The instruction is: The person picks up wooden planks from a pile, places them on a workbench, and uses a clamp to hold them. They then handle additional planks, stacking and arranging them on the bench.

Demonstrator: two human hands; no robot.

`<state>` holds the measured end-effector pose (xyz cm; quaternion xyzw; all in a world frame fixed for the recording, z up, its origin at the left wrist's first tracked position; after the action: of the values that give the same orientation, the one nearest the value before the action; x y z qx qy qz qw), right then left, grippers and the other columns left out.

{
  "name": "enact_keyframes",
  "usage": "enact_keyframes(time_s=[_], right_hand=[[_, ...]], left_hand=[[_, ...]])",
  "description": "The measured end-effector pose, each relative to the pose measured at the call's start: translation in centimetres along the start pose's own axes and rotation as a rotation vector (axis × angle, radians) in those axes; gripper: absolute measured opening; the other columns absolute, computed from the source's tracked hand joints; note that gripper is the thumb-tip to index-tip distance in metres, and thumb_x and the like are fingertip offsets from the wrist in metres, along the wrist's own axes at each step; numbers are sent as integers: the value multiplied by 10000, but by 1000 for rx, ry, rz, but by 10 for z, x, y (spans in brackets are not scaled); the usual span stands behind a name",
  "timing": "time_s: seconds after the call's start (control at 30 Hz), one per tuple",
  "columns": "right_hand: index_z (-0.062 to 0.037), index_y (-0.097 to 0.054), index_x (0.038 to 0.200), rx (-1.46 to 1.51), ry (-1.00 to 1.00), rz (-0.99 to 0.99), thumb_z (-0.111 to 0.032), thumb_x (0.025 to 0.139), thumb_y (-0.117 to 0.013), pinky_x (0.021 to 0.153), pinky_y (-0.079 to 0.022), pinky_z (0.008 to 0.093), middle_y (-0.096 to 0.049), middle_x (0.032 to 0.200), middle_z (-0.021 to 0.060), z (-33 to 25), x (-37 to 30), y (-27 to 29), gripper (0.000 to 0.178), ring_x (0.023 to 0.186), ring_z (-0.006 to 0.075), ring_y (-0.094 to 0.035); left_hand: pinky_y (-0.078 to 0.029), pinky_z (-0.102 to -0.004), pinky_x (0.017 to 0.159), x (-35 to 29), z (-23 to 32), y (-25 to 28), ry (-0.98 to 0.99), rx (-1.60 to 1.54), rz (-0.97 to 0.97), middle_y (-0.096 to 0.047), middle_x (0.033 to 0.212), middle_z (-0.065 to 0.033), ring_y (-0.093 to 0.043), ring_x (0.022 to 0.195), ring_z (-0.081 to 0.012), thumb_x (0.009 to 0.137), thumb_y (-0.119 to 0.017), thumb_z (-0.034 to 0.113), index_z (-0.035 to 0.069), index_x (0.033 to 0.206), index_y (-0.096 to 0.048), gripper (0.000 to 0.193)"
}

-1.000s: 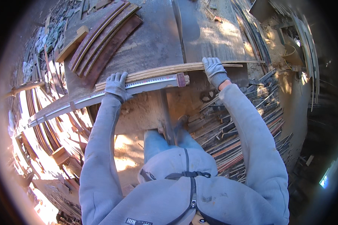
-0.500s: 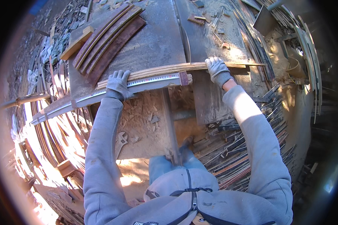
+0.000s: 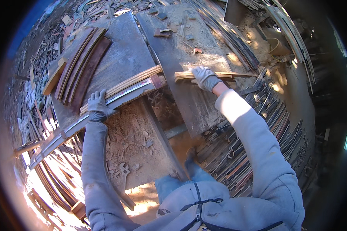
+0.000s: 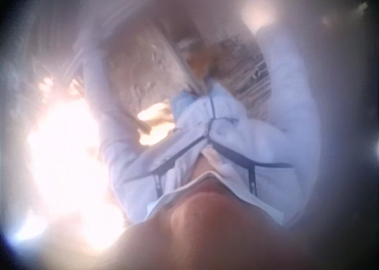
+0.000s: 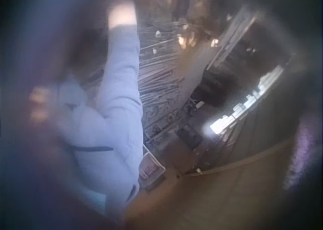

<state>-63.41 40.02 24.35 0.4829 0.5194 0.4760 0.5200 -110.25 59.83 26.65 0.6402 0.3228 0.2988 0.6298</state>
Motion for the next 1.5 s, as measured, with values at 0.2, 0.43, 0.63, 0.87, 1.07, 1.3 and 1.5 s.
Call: enact_keyframes(time_s=[0.2, 0.43, 0.63, 0.87, 1.07, 1.3, 1.5], right_hand=[[-150, -329, 1653, -88, -390, -121, -470, 838, -836, 1207, -373, 453, -499, 1549, 204, 87, -63, 29, 1012, 1417, 410, -484], [-140, -579, 1489, 252, -363, -210, -272, 755, -925, 1219, -392, 425, -543, 1561, 147, 208, -102, 99, 822, 1456, 353, -488], [-116, -673, 1319, 131, -424, -354, -336, 725, -945, 1135, -480, 461, -623, 1385, 204, 189, -108, 118, 690, 1361, 385, -556], [-116, -677, 1059, 69, -111, 97, -159, 861, -726, 743, -555, 474, -644, 999, 129, 33, -103, 127, 208, 951, 325, -661], [-132, -652, 982, 195, 423, 75, -161, 891, -668, 742, -494, 453, -647, 923, 111, -154, -56, 108, 97, 907, 307, -646], [-97, -713, 1144, 152, 526, -381, -177, 975, -637, 948, -559, 439, -716, 1121, 142, -294, -33, 67, 202, 1126, 318, -681], [-124, -742, 1080, 169, 550, -351, -225, 974, -632, 910, -567, 464, -723, 1066, 146, -316, -25, 60, 183, 1061, 338, -695]], left_hand=[[-444, -502, 1046, -8, 17, 29, 2, -8, -35, -582, 1282, -134, -540, 1240, -358, 509, -959, 647, 152, 1445, -498, 1154], [-401, -522, 1103, -62, 107, 110, -35, -97, -88, -560, 1312, -147, -522, 1258, -371, 525, -950, 575, 142, 1443, -463, 1126], [-396, -540, 1097, -155, 150, 97, -80, -150, -21, -569, 1288, -155, -534, 1240, -382, 579, -918, 548, 93, 1417, -499, 1041], [-446, -567, 1012, -219, 153, 97, -150, -257, 37, -603, 1203, -174, -597, 1125, -404, 577, -910, 601, 69, 1358, -517, 1023], [-405, -565, 1132, -227, 142, 91, -112, -338, 9, -628, 1274, -184, -583, 1220, -411, 582, -926, 521, 29, 1362, -562, 991], [-351, -585, 1216, -252, 112, 45, 34, -186, -85, -543, 1426, -176, -502, 1366, -404, 628, -895, 582, 50, 1539, -461, 1141], [-384, -590, 1204, -266, 111, 37, 2, -235, 42, -547, 1445, -205, -515, 1384, -410, 629, -913, 521, 51, 1534, -486, 1106]])
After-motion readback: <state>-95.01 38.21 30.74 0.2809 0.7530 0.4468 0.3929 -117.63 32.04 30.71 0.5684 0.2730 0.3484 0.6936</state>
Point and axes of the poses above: each hand's wrist, its own x-axis towards the middle knuckle, its own y-axis out of the back of the hand, z = x × y, the point moved 4 cm from there along x, towards the middle knuckle
